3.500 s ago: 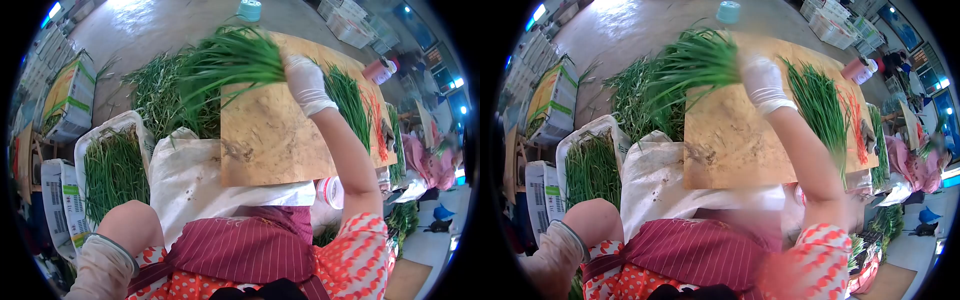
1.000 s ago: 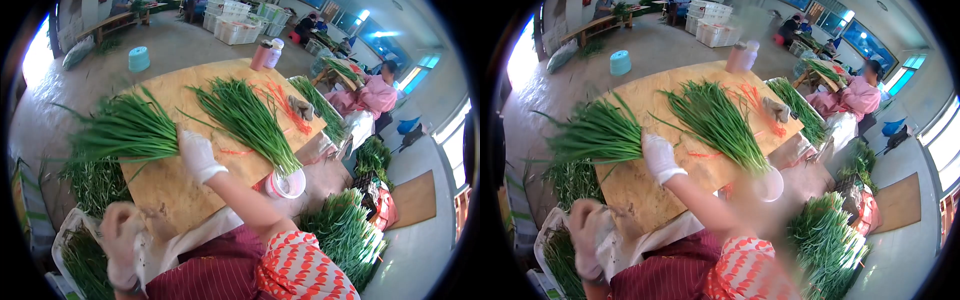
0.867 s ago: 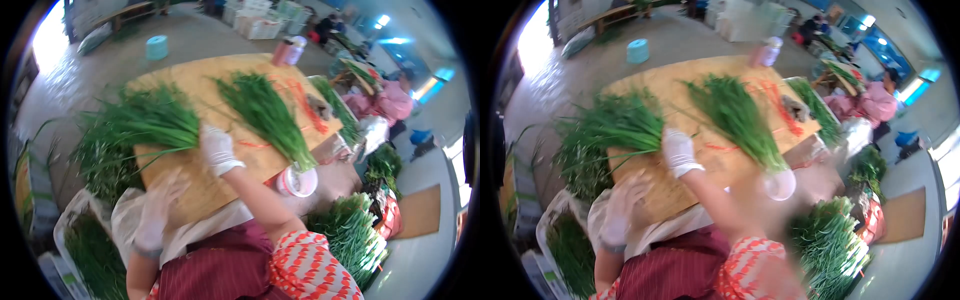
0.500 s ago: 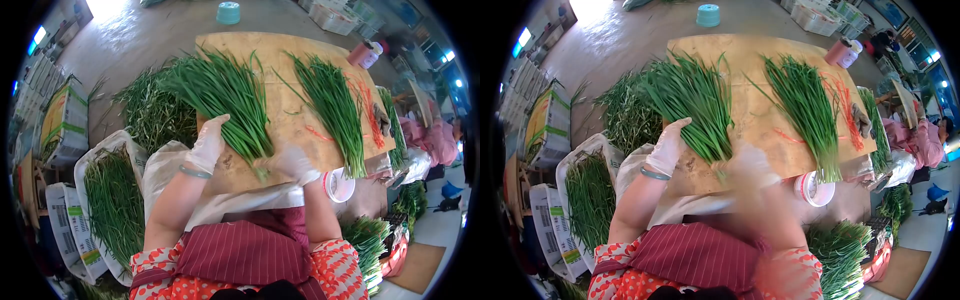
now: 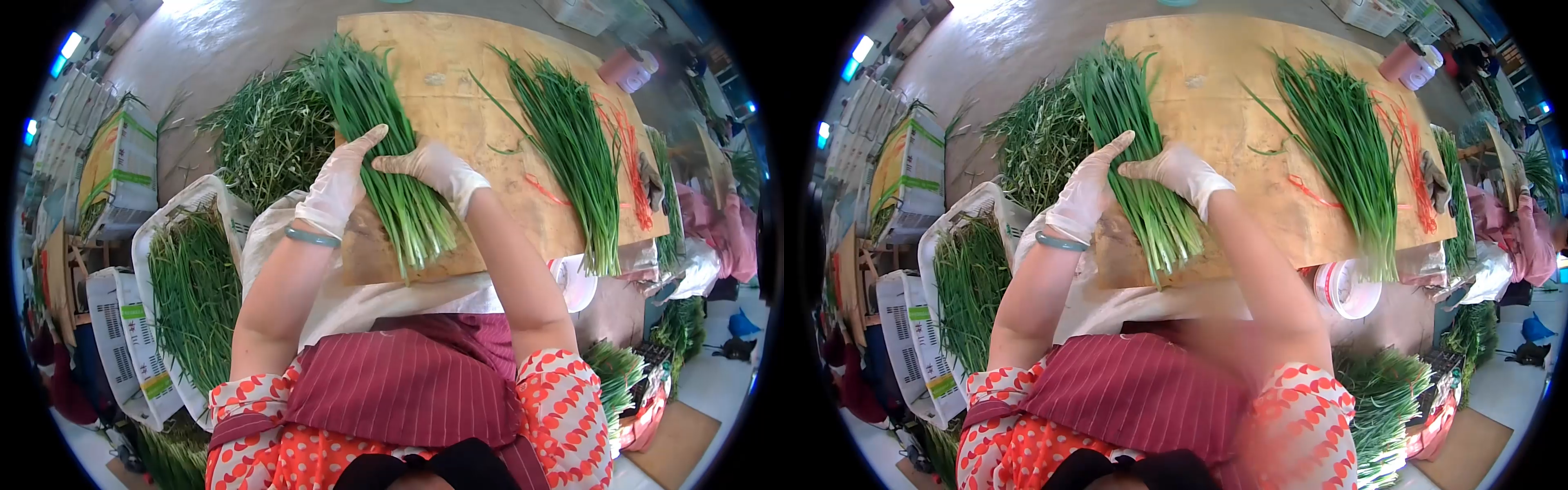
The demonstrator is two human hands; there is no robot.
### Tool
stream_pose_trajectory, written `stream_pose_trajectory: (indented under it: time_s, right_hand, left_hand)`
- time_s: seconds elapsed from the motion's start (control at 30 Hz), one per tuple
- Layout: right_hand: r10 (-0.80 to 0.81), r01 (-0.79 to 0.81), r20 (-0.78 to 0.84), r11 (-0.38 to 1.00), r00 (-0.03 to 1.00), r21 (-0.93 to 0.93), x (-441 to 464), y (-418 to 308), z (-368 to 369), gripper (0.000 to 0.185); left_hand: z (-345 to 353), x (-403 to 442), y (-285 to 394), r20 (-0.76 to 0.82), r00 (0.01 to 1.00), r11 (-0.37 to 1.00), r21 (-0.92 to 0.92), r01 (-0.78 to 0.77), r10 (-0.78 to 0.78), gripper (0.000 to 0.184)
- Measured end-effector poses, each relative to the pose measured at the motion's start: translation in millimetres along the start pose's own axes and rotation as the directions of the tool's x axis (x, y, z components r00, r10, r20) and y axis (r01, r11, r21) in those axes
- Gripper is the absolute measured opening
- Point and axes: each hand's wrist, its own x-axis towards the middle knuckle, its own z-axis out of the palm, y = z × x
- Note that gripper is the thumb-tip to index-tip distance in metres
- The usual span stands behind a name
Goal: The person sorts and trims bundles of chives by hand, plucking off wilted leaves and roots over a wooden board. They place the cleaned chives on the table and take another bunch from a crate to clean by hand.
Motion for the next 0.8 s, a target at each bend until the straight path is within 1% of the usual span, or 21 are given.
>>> stream_pose_trajectory:
  time_s: [0.07, 0.1, 0.13, 0.17, 0.2, 0.23, 0.27, 0.33, 0.37, 0.4, 0.47, 0.5, 0.53, 0.6, 0.63, 0.67, 0.73, 0.77, 0.8]
  right_hand:
    - [-0.206, 0.224, -0.104, 0.951, 0.973, 0.211, -16.2, -12.1, 1.8, 0.064]
    - [-0.234, 0.266, -0.174, 0.946, 0.956, 0.188, -19.8, -19.7, 1.1, 0.067]
    - [-0.237, 0.269, -0.177, 0.945, 0.955, 0.186, -19.5, -21.1, -0.3, 0.067]
    - [-0.417, 0.464, -0.254, 0.87, 0.873, 0.169, -18.9, -24.6, -4.2, 0.067]
    - [-0.576, 0.639, -0.324, 0.757, 0.75, 0.134, -19.1, -28.3, -8.1, 0.068]
    - [-0.538, 0.606, -0.329, 0.78, 0.776, 0.153, -24.1, -36.8, -12.9, 0.074]
    - [-0.548, 0.615, -0.33, 0.774, 0.769, 0.147, -29.1, -43.5, -16.9, 0.074]
    - [-0.622, 0.705, -0.385, 0.699, 0.682, 0.12, -37.9, -54.0, -21.5, 0.074]
    - [-0.634, 0.713, -0.387, 0.694, 0.669, 0.096, -41.3, -57.0, -24.5, 0.078]
    - [-0.635, 0.715, -0.39, 0.692, 0.667, 0.096, -42.3, -55.3, -26.6, 0.078]
    - [-0.685, 0.773, -0.384, 0.617, 0.619, 0.147, -41.0, -46.0, -30.6, 0.078]
    - [-0.712, 0.778, -0.35, 0.623, 0.609, 0.085, -34.6, -35.7, -34.9, 0.07]
    - [-0.71, 0.777, -0.353, 0.623, 0.609, 0.087, -31.0, -29.8, -36.3, 0.07]
    - [-0.683, 0.715, -0.3, 0.699, 0.666, -0.004, -25.7, -22.6, -38.5, 0.071]
    - [-0.653, 0.701, -0.328, 0.711, 0.683, 0.045, -22.3, -21.8, -36.2, 0.071]
    - [-0.654, 0.703, -0.329, 0.71, 0.681, 0.045, -19.2, -23.9, -36.1, 0.071]
    - [-0.584, 0.651, -0.318, 0.74, 0.747, 0.169, -17.0, -31.9, -37.8, 0.073]
    - [-0.543, 0.588, -0.326, 0.807, 0.774, 0.053, -22.0, -38.5, -41.9, 0.075]
    - [-0.502, 0.544, -0.283, 0.835, 0.817, 0.09, -21.7, -46.1, -51.1, 0.077]
  left_hand:
    - [16.0, -16.4, 15.4, 0.032, 0.996, 0.995, 0.05, -0.088, 0.086, 0.045]
    - [27.3, -26.2, 23.8, 0.073, 0.989, 0.988, 0.066, -0.136, 0.132, 0.044]
    - [37.7, -33.1, 31.5, 0.077, 0.988, 0.988, 0.067, -0.139, 0.134, 0.044]
    - [49.6, -38.2, 40.2, 0.176, 0.952, 0.958, 0.1, -0.27, 0.25, 0.041]
    - [62.5, -44.6, 49.2, 0.276, 0.892, 0.909, 0.117, -0.4, 0.357, 0.037]
    - [76.4, -55.6, 57.4, 0.314, 0.871, 0.892, 0.129, -0.433, 0.377, 0.032]
    - [85.7, -60.8, 63.0, 0.322, 0.865, 0.888, 0.127, -0.442, 0.385, 0.032]
    - [96.2, -66.7, 70.0, 0.477, 0.74, 0.77, 0.182, -0.611, 0.475, 0.034]
    - [97.9, -64.6, 70.1, 0.503, 0.716, 0.759, 0.167, -0.63, 0.484, 0.036]
    - [97.3, -64.1, 69.0, 0.506, 0.715, 0.758, 0.168, -0.631, 0.483, 0.036]
    - [93.6, -62.5, 64.7, 0.544, 0.697, 0.735, 0.198, -0.648, 0.468, 0.037]
    - [90.0, -59.6, 59.3, 0.517, 0.696, 0.702, 0.231, -0.674, 0.498, 0.042]
    - [86.7, -55.8, 55.5, 0.518, 0.698, 0.703, 0.234, -0.672, 0.495, 0.042]
    - [83.6, -49.4, 53.0, 0.511, 0.697, 0.664, 0.287, -0.691, 0.504, 0.046]
    - [86.8, -51.4, 56.6, 0.516, 0.726, 0.687, 0.315, -0.655, 0.455, 0.047]
    - [91.9, -53.7, 58.6, 0.518, 0.725, 0.686, 0.316, -0.656, 0.455, 0.047]
    - [102.2, -56.3, 61.0, 0.419, 0.747, 0.667, 0.352, -0.657, 0.515, 0.044]
    - [105.1, -54.5, 67.6, 0.415, 0.763, 0.695, 0.337, -0.635, 0.496, 0.04]
    - [112.0, -52.3, 76.8, 0.363, 0.873, 0.872, 0.241, -0.425, 0.325, 0.036]
